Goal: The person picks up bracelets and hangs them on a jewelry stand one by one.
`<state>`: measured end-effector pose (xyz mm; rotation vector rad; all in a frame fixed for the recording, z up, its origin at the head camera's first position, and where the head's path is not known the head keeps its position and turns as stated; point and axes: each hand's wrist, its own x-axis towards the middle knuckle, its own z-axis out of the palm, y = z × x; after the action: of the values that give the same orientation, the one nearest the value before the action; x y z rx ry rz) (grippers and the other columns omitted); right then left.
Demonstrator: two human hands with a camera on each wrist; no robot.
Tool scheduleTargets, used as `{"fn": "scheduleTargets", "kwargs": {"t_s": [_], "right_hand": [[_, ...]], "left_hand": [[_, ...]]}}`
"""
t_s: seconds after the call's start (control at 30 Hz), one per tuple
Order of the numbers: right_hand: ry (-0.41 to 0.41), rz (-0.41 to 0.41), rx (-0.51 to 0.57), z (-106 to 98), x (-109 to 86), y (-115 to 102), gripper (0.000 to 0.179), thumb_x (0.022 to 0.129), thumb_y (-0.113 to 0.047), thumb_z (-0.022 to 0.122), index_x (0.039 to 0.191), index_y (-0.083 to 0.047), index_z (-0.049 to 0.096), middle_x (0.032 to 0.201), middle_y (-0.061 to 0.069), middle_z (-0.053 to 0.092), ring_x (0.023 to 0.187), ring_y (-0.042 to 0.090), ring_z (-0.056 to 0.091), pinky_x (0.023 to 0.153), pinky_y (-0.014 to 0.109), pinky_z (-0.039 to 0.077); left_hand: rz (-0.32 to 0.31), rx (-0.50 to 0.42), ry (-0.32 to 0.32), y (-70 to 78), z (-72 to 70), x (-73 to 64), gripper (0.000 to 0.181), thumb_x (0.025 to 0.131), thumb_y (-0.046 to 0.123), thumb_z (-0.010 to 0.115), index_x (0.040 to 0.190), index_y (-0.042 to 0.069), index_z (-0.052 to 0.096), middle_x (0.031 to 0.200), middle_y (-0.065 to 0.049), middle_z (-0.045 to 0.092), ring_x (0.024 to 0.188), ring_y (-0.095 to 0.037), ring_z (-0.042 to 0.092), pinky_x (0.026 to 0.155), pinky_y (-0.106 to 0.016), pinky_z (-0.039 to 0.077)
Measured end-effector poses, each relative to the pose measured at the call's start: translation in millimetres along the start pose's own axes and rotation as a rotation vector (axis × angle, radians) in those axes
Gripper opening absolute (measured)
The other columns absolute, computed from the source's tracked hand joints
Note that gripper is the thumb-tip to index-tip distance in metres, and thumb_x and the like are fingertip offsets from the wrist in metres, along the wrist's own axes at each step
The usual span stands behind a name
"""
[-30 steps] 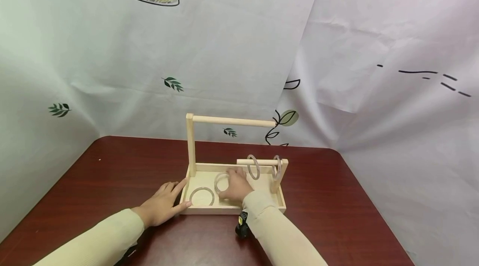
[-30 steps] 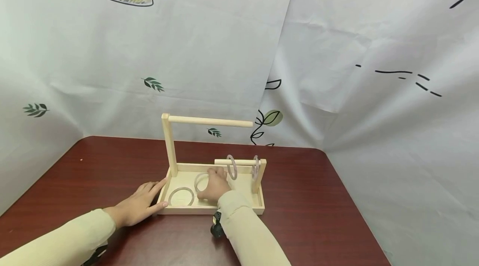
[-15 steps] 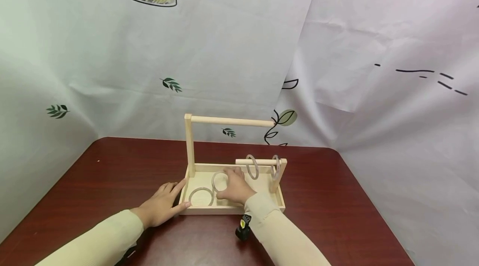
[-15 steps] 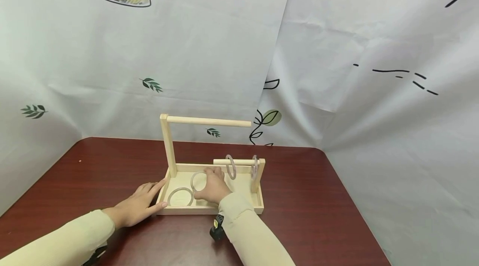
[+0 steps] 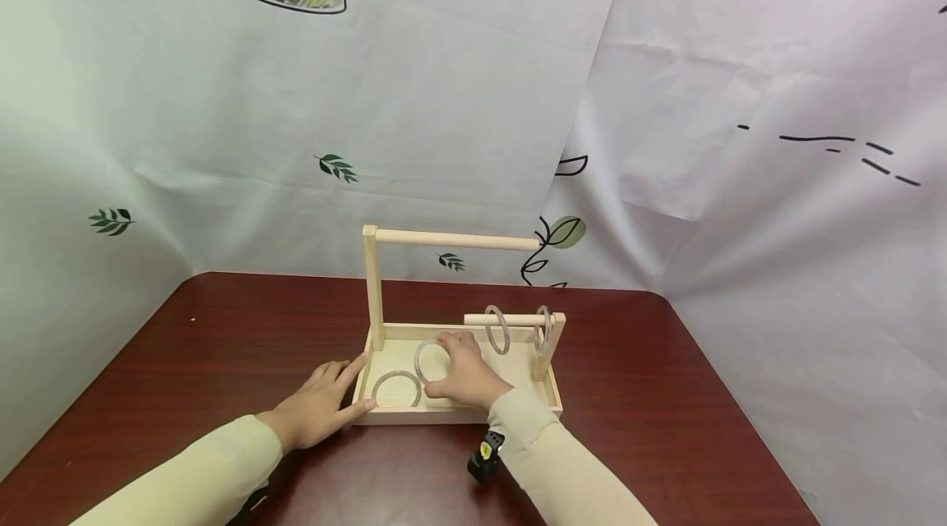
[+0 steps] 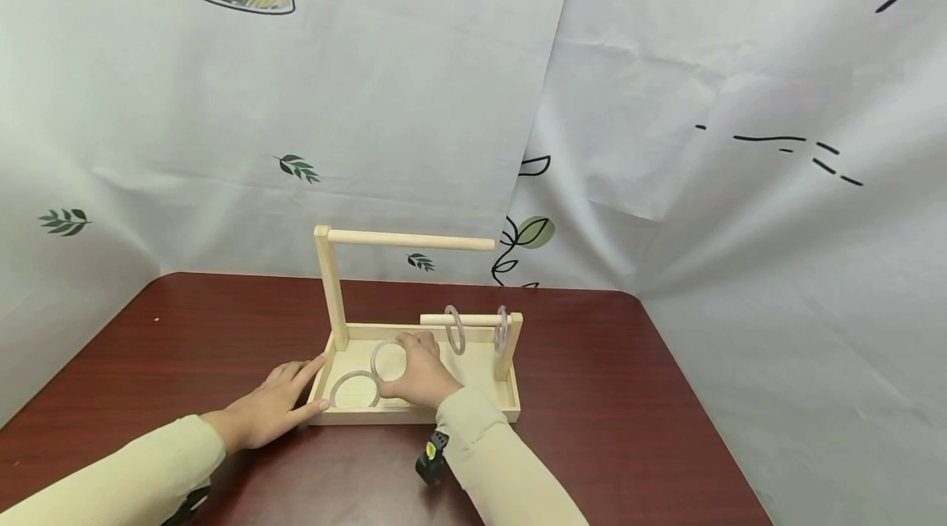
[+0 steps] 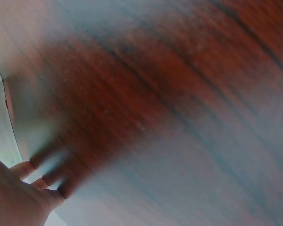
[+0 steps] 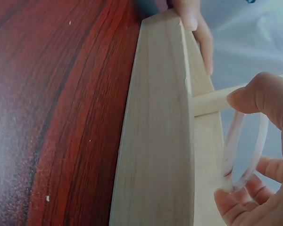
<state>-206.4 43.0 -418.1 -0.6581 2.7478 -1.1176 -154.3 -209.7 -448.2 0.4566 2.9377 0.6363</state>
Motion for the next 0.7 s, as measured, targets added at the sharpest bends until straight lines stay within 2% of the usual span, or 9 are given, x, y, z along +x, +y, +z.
{"fn": "scheduleTargets", "kwargs": {"t_s": [0.43,0.7], "right_hand": [[-0.009,-0.025,0.015,-5.9,-8.8,-4.1,0.075,0.063,-0.011,0.08,0.133,-0.004,0.051,0.12,0.014,0.045,0.104,0.022,0.046,0.082,0.033,0.044],[-0.015,-0.044,0.103,-12.8,-17.5,-12.6,0.082,0.064,-0.01,0.08,0.138,0.001,0.046,0.125,0.018,0.043,0.105,0.032,0.051,0.085,0.036,0.044]], "left_hand": [[0.003,0.001,0.001,1.9,-0.6,-1.4,0.08,0.094,0.059,0.049,0.153,0.01,0.025,0.138,-0.03,0.04,0.133,-0.049,0.031,0.1,-0.064,0.032],[0.006,0.003,-0.001,2.0,-1.1,-1.7,0.08,0.094,0.059,0.049,0.153,0.009,0.026,0.138,-0.03,0.04,0.132,-0.049,0.032,0.1,-0.063,0.032]]}}
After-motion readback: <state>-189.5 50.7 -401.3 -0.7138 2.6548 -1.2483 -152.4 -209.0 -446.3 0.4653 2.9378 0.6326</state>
